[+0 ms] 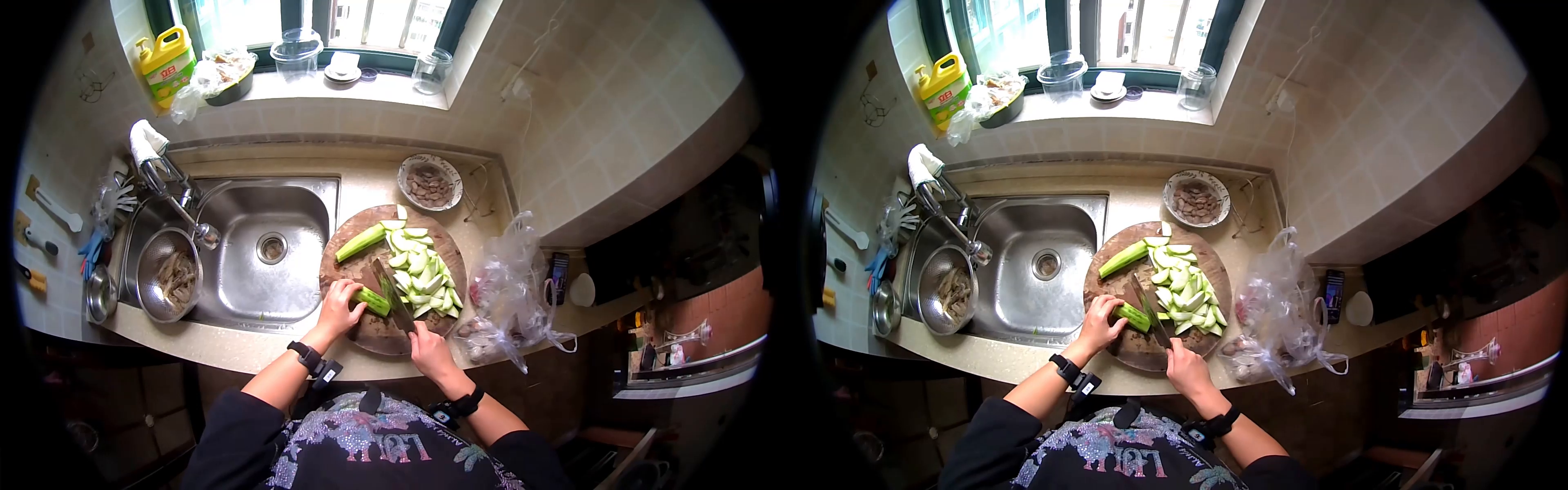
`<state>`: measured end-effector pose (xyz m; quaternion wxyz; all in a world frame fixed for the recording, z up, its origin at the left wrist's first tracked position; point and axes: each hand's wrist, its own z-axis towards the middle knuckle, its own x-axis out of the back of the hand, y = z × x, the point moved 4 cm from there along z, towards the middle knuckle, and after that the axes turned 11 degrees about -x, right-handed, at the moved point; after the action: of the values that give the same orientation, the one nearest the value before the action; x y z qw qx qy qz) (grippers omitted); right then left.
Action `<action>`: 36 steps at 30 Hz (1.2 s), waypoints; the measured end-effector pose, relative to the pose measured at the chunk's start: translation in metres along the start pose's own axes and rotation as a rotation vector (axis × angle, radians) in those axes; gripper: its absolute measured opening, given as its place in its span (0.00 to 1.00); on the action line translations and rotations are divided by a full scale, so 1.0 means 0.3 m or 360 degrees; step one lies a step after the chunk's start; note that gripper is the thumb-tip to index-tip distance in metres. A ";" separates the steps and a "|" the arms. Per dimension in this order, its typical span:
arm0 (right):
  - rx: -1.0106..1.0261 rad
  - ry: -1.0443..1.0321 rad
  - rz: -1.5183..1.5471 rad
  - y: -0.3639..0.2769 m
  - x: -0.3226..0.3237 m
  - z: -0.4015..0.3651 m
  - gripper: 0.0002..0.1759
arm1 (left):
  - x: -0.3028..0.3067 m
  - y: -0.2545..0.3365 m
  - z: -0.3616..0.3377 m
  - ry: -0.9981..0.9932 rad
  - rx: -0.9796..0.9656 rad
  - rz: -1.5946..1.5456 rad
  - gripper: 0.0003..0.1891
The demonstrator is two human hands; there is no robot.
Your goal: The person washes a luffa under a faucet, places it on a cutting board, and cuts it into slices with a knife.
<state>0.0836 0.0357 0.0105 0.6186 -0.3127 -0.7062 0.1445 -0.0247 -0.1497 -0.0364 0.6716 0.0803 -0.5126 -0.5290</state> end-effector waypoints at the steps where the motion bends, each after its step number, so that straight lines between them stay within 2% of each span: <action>1: 0.0003 -0.0006 0.0001 0.000 -0.009 0.002 0.12 | 0.000 -0.003 -0.003 0.0001 0.0005 0.0004 0.19; 6: -0.0130 -0.0111 -0.0200 0.021 -0.097 0.053 0.12 | 0.000 -0.013 -0.005 0.0024 -0.0016 -0.0048 0.20; 12: -0.0178 -0.0083 -0.0075 -0.051 -0.041 0.081 0.13 | 0.007 -0.017 0.003 -0.0004 0.0000 -0.0100 0.19; 23: -0.0181 -0.0064 -0.0065 -0.012 -0.080 0.053 0.11 | 0.003 -0.021 -0.002 0.0021 0.0014 -0.0091 0.19; 25: -0.0193 -0.0150 -0.0079 -0.010 -0.098 0.086 0.11 | 0.000 -0.023 0.001 0.0010 0.0006 -0.0092 0.19; 31: -0.0120 -0.0036 -0.0012 -0.047 -0.058 0.079 0.11 | 0.005 -0.023 0.003 0.0006 0.0014 -0.0103 0.18; 36: -0.0078 -0.0079 -0.0030 -0.043 -0.057 0.041 0.12 | 0.001 -0.018 -0.004 0.0033 0.0017 -0.0088 0.18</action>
<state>0.0690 0.0176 0.0025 0.5943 -0.3174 -0.7277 0.1290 -0.0273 -0.1528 -0.0404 0.6614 0.1034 -0.5060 -0.5439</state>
